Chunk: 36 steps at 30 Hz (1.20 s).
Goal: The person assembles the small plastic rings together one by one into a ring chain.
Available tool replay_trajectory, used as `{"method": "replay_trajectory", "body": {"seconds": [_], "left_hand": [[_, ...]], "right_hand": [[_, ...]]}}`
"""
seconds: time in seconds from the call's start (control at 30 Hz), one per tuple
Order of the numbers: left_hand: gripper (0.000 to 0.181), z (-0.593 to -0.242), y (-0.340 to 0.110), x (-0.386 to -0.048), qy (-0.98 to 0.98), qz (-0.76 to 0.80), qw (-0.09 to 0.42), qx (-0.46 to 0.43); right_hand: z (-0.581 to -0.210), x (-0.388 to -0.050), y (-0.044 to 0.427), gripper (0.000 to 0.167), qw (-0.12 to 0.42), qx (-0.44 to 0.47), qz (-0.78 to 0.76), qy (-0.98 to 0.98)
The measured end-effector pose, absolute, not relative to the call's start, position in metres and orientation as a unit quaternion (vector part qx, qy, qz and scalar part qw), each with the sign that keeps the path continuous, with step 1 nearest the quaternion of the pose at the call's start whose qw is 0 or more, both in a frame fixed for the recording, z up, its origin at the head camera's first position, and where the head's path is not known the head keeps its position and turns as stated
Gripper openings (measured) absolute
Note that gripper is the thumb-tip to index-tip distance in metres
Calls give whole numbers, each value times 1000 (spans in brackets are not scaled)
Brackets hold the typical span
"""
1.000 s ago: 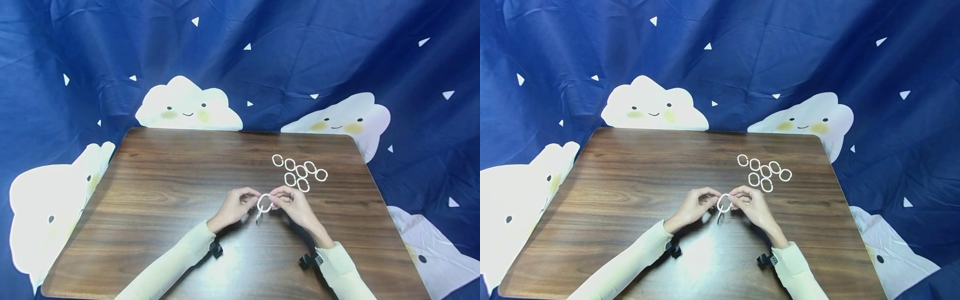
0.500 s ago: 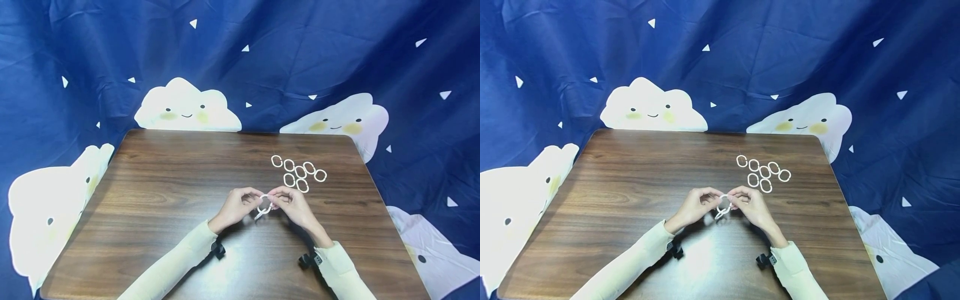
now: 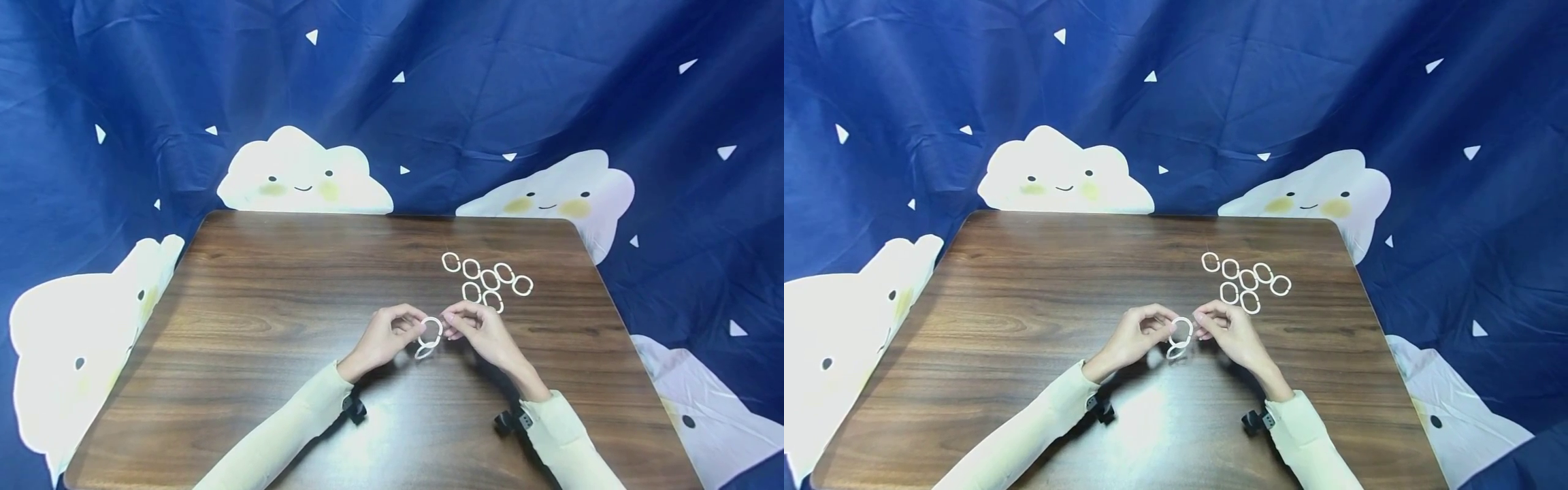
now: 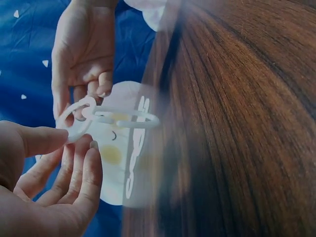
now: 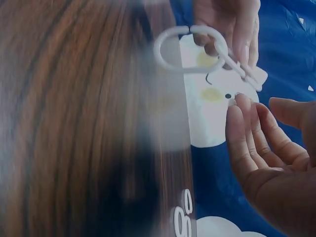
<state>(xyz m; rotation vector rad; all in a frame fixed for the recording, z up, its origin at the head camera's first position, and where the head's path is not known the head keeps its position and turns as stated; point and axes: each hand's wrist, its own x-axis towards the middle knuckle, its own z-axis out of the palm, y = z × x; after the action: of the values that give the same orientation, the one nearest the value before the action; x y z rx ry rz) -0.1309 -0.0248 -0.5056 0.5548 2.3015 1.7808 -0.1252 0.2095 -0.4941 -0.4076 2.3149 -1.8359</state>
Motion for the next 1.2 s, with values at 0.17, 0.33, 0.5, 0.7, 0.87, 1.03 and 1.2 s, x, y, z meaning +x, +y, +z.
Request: {"method": "replay_trajectory", "body": {"seconds": [0.17,0.33,0.5,0.7,0.87,1.03,1.2], "left_hand": [[20,-503,-26,-132,768,608,84,186],[20,-502,-30,-134,761,619,90,172],[21,-502,-33,-136,755,626,103,164],[19,-502,-35,-139,752,631,103,162],[22,-502,-38,-141,752,632,102,157],[22,-502,-40,-142,751,633,111,151],[22,-504,-43,-145,748,638,112,148]], "right_hand": [[-491,-131,223,25,75,-130,-603,783],[-490,-136,235,24,64,-118,-587,798],[-492,-141,247,26,57,-98,-567,816],[-494,-150,262,26,46,-71,-552,829],[-496,-159,271,30,37,-54,-551,832],[-504,-167,282,33,15,-46,-527,848],[-507,-173,289,39,-3,-21,-463,886]]}}
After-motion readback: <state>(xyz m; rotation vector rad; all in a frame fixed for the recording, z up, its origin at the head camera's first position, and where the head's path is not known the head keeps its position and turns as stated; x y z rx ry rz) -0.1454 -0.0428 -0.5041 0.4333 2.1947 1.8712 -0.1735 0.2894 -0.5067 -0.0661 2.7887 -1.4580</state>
